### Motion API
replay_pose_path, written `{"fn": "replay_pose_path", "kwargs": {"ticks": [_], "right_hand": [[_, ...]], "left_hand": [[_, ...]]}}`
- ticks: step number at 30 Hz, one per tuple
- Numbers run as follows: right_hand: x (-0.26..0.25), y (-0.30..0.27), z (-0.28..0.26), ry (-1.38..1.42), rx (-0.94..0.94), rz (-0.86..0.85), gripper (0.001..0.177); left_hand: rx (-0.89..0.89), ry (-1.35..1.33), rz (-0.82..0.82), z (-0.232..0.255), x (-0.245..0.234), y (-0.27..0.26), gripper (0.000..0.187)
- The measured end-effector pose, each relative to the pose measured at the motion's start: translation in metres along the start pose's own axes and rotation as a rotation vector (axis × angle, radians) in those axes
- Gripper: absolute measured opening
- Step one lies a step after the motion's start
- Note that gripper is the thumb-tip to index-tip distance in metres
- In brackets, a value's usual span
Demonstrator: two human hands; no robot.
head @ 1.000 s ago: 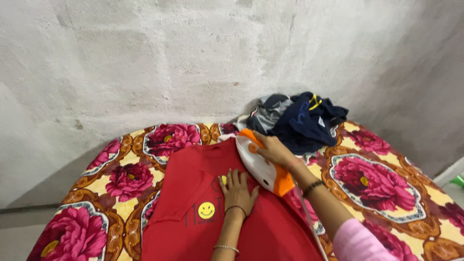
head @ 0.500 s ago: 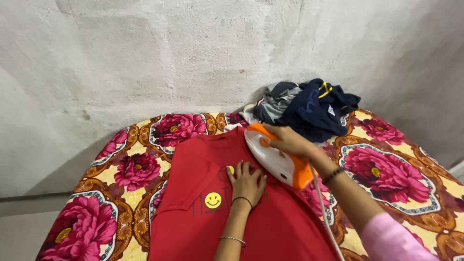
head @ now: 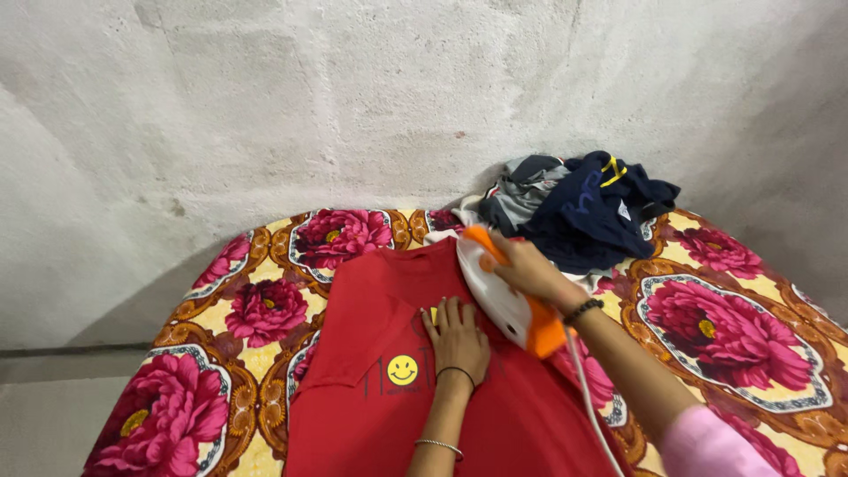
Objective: The person irons a red t-shirt on a floral bedsheet, smoothing it with both hands and using an electric iron to press the front and sleeves. After finishing the red shirt, the person picks up a dark blue t-shirt and begins to smooth it out for ironing.
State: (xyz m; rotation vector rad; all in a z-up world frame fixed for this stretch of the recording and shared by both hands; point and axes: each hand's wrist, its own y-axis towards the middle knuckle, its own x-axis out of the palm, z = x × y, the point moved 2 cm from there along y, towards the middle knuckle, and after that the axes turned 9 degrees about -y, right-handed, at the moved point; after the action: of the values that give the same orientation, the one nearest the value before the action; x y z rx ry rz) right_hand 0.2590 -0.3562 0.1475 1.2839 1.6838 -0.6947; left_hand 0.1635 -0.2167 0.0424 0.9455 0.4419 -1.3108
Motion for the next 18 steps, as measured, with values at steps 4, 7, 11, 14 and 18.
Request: {"fn": "replay_pose_path", "kwargs": {"ticks": [4,7,11,14,18], "right_hand": [[-0.002,-0.024,0.014,0.010,-0.030,-0.008,0.074],[0.008,-0.010,0.016,0.009,-0.008,0.053,0.071],[0.022,0.020,0.009,-0.019,0.011,0.159,0.067],[0.019,0.027,0.001,0.053,0.006,0.175,0.070],[-0.001,0.009,-0.007,0.225,0.109,0.169,0.072]], "left_hand": [[-0.001,0.066,0.046,-0.003,0.012,0.001,0.058],[0.018,0.134,0.040,-0.007,0.017,0.002,0.064],[0.010,0.128,0.044,-0.009,0.026,0.000,0.063],[0.051,0.021,0.099,-0.015,0.025,0.003,0.062],[0.213,-0.147,0.187,-0.043,0.004,0.015,0.060]]}}
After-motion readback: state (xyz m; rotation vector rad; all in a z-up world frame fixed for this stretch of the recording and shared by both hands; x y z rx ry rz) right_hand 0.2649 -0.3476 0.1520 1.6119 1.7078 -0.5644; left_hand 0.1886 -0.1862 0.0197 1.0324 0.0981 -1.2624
